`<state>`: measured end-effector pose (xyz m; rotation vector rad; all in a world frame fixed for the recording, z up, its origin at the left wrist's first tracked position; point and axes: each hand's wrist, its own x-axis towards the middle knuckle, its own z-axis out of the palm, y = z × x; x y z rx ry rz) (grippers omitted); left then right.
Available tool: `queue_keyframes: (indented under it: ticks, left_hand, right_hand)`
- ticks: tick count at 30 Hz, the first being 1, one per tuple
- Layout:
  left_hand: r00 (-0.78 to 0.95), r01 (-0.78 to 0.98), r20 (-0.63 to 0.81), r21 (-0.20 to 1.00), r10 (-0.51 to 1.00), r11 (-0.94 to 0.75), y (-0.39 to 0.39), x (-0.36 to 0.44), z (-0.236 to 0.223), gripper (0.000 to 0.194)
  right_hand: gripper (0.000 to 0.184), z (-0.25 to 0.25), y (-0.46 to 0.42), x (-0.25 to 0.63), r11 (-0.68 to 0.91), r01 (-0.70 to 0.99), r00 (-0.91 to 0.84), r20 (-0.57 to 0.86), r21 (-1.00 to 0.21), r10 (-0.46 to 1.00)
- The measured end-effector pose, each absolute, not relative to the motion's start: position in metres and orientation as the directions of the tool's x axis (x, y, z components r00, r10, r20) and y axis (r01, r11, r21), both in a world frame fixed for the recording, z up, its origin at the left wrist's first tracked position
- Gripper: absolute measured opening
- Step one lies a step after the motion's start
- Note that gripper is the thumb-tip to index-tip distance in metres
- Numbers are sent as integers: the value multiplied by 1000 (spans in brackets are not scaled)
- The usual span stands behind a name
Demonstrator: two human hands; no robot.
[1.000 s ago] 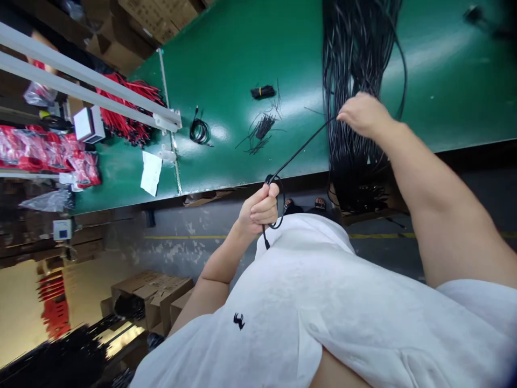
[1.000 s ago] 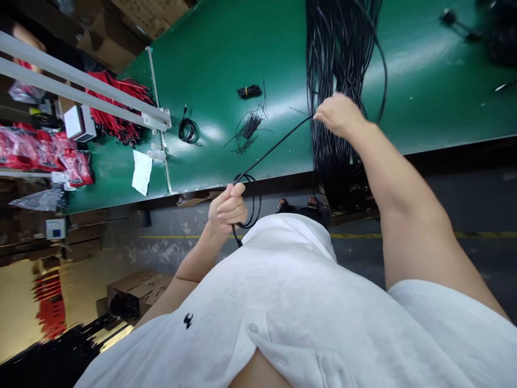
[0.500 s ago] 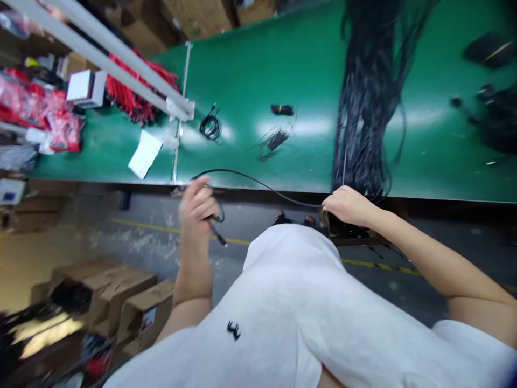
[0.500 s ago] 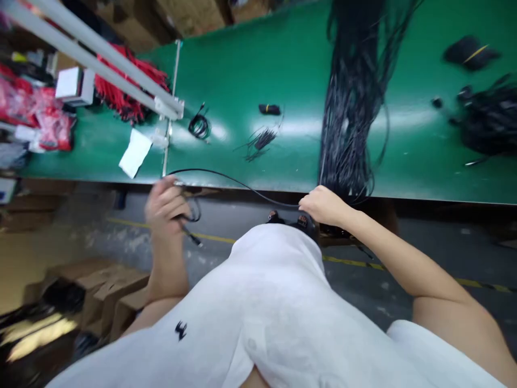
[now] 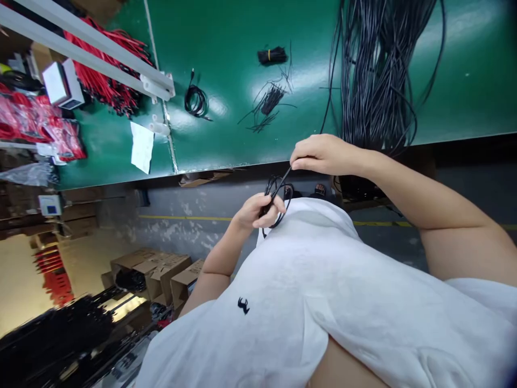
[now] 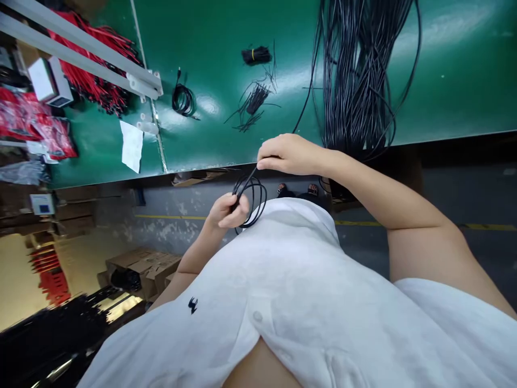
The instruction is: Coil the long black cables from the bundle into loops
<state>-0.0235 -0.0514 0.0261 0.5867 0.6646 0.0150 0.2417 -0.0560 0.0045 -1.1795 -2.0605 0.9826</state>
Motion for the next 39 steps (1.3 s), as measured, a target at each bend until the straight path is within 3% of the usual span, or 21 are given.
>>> queue_keyframes:
  ticks: [4, 9, 13, 19, 25, 28, 30, 32, 34, 37, 39]
  left_hand:
    - [690, 68, -683, 393, 242, 917, -55, -26, 28, 57]
    - [661, -64, -667, 405, 343, 912, -49, -19, 25, 52]
    - [691, 13, -683, 341, 239, 940, -45, -10, 24, 47]
    - [667, -2, -724, 232, 175, 973, -57, -6, 28, 56]
    - [640, -273, -642, 324, 422, 906, -57, -14, 44, 42]
    - [550, -416, -564, 454, 615, 788, -38, -32, 59, 41]
    - [486, -449, -521, 540, 702, 711, -23, -38, 59, 41]
    - [478, -360, -523, 615, 705, 701, -16, -33, 47, 39]
    - [517, -159, -571, 668, 638, 727, -20, -17, 25, 36]
    - [626, 173, -611, 715, 485, 677, -41, 8, -1, 30]
    - [722, 299, -588, 740, 364, 602, -51, 11, -6, 32]
  right_hand:
    - [43, -21, -58, 253, 296, 443, -431, 88, -847, 898]
    - [42, -74, -71, 292, 170, 633, -238, 19, -755, 971]
    - [42, -77, -79, 296, 243, 689, -261, 80, -683, 962]
    - [43, -99, -57, 308, 371, 681, -367, 145, -631, 919]
    - [46, -130, -45, 370, 134, 922, -171, -71, -362, 983]
    - [41, -110, -87, 339, 264, 924, -324, -199, -278, 925]
    - [36, -91, -126, 297, 403, 848, -496, -245, -345, 833]
    - [34, -69, -156, 255, 488, 751, -619, -218, -445, 754]
    - [37, -48, -164, 227, 535, 688, -672, -150, -490, 726]
    - [41, -26, -138, 225, 489, 716, -596, -71, -498, 800]
    - [41, -23, -116, 247, 393, 706, -527, -65, -589, 848]
